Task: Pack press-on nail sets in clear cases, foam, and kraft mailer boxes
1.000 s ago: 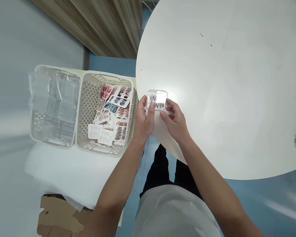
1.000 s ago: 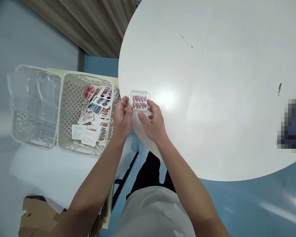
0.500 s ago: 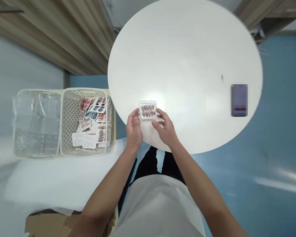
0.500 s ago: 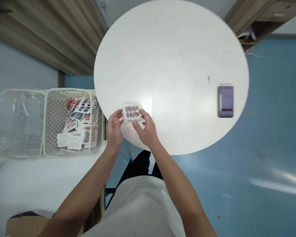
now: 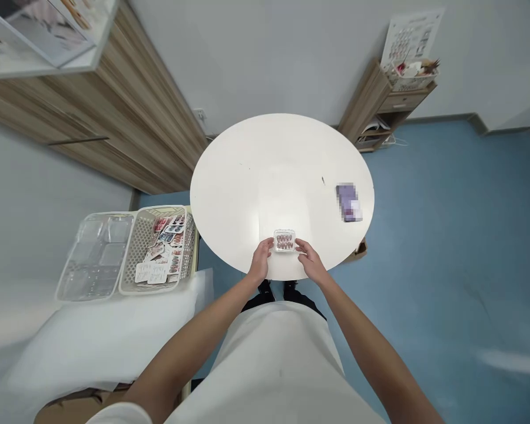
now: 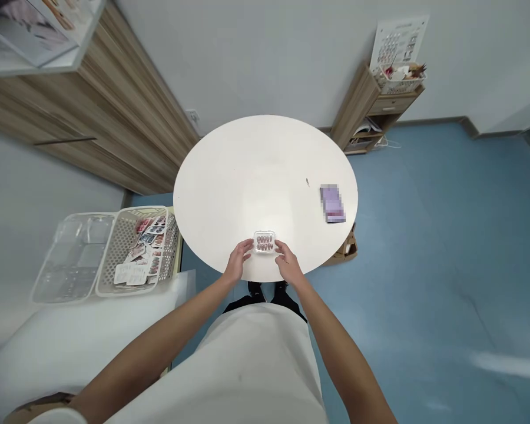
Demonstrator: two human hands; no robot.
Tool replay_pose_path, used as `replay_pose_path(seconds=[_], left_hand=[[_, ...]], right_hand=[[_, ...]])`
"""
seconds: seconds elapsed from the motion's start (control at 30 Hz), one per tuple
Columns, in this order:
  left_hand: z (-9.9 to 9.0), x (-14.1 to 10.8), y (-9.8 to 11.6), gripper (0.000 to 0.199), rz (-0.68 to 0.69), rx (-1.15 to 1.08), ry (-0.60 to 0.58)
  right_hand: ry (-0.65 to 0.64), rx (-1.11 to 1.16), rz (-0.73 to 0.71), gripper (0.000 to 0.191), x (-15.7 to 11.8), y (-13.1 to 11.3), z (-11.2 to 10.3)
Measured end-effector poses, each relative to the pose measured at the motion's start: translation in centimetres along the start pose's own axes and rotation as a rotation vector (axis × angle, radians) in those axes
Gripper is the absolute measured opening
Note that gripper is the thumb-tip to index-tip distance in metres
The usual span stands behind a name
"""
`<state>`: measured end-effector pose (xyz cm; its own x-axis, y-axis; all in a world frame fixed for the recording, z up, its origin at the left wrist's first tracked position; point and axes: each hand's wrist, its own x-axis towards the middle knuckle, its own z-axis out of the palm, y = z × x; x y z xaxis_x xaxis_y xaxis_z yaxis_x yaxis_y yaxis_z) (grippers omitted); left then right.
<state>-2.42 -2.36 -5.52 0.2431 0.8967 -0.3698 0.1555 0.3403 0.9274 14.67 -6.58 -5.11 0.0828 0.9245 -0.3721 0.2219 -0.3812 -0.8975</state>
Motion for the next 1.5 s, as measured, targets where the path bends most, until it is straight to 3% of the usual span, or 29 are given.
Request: replay_pose_path(seconds=[0.17,0.47,0.6,0.67,0.8,0.97,1.03,1.2,1.33,1.5], left_hand=[[1.6,1.4,-0.9,0.050,-0.098,-0.006,0.045],[3.3,2.4,-0.8,0.051,-0.097,0.060,0.158],[2.8,1.9,-1.1,0.045,-0.042,0.216,0.168],[2.1,1.1,-1.6,0.042,0.030,0.406,0.135],[0.4,-0.8,-2.8,0.040,0.222,0.833,-0.086],[0.1,-1.9,-3.2,0.045,0.290,1.052,-0.163],[0.2,-2.0,-3.0,0.044,0.296,1.090,-0.147],[-0.3,-1.7,-2.9,0.017,0.308,1.128,-0.107],[-0.9,-1.1,-2.8,0.024,0.235,1.076,-0.099],[-1.6,0.2,-2.5,0.027,0.118,0.934,-0.084]], right_hand=[[-0.100,-0.007,0.007,0.058,1.1,1.9,-1.0],[-0.219,-0.114,-0.037,0.060,3.4,2.8,-0.9],[-0.124,-0.396,-0.147,0.055,2.9,2.9,-1.0],[-0.114,-0.561,-0.238,0.048,2.1,3.1,-0.9],[-0.263,-0.902,-0.342,0.037,0.7,3.5,-0.2],[-0.264,-1.135,-0.395,0.016,1.3,3.4,0.4],[-0.280,-1.129,-0.393,0.017,1.6,3.1,0.1],[-0.312,-0.979,-0.408,0.016,1.1,2.1,-1.5],[-0.310,-0.960,-0.441,0.048,1.0,2.1,-2.9],[-0.274,-0.819,-0.223,0.015,2.8,2.3,-4.0]])
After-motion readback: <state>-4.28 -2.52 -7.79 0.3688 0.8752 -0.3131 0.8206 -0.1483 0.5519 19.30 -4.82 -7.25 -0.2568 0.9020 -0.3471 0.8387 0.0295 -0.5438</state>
